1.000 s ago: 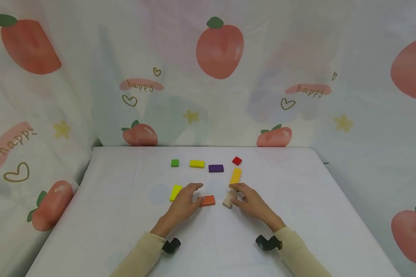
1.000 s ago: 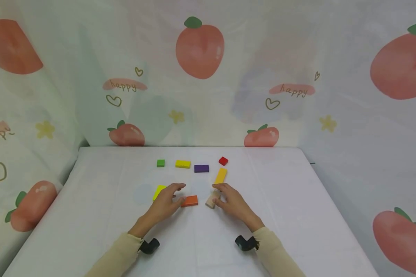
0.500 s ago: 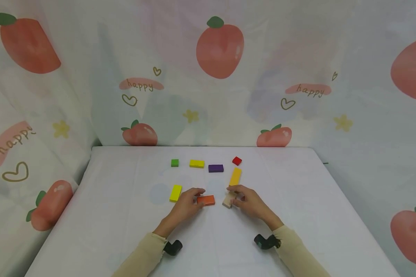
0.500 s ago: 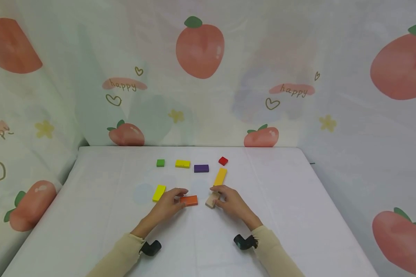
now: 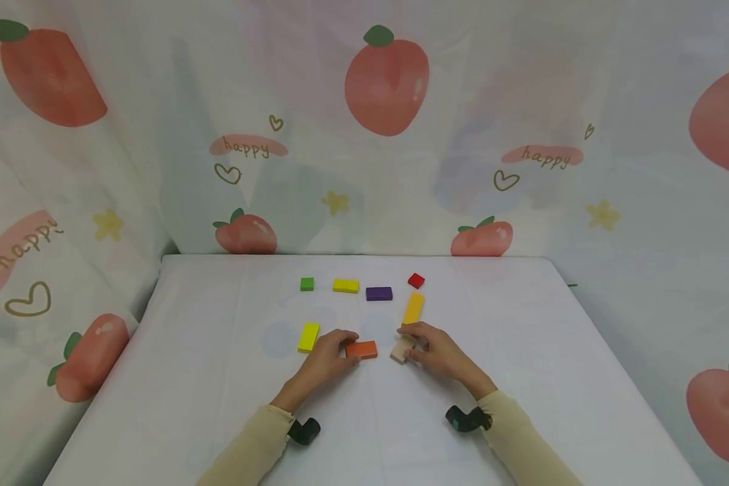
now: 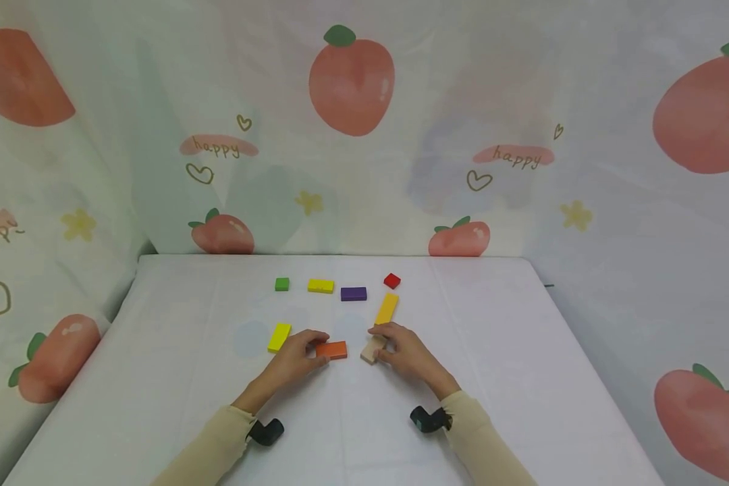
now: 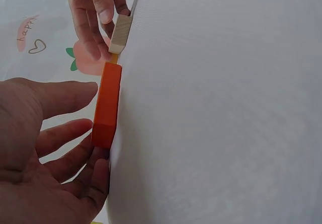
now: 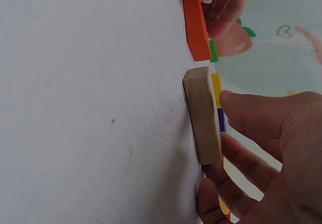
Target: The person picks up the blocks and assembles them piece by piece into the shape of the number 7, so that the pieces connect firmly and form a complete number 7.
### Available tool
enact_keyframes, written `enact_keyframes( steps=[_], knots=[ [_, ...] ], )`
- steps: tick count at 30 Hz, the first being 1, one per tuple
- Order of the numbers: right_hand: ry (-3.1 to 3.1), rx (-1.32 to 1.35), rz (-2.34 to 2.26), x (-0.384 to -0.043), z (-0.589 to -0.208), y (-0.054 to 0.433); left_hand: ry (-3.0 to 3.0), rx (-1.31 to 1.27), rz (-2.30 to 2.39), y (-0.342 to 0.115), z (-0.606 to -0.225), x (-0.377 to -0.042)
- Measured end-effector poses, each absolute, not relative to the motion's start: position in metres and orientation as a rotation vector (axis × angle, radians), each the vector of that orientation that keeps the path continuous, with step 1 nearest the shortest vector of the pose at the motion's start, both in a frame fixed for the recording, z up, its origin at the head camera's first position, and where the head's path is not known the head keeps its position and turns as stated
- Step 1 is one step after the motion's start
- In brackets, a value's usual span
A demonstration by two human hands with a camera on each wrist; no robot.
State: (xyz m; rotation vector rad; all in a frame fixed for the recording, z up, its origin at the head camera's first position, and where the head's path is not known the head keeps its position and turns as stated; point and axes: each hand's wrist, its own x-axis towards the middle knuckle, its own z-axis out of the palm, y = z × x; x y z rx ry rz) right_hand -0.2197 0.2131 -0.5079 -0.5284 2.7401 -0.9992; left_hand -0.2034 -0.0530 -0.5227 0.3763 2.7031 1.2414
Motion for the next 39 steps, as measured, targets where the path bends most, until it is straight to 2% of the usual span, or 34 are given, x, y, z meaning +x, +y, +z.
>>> enact_keyframes(
  steps=[11, 24, 39],
  knots=[
    [2.688, -0.464, -0.982, -0.2228, -0.5069, 0.2157, 2.711, 0.363, 1.207, -0.0504, -0.525, -0.2074],
    [2.705, -0.508, -0.936, -0.2262, -0.5076, 0.2158, 2.785, 0.426, 1.086, -0.0474, -0.5223, -0.2088],
    [2.737, -0.529, -0.931, -0.2278, -0.5136, 0.2154, 2.796, 0.356, 1.09, -0.0469, -0.5212, -0.2046]
  ],
)
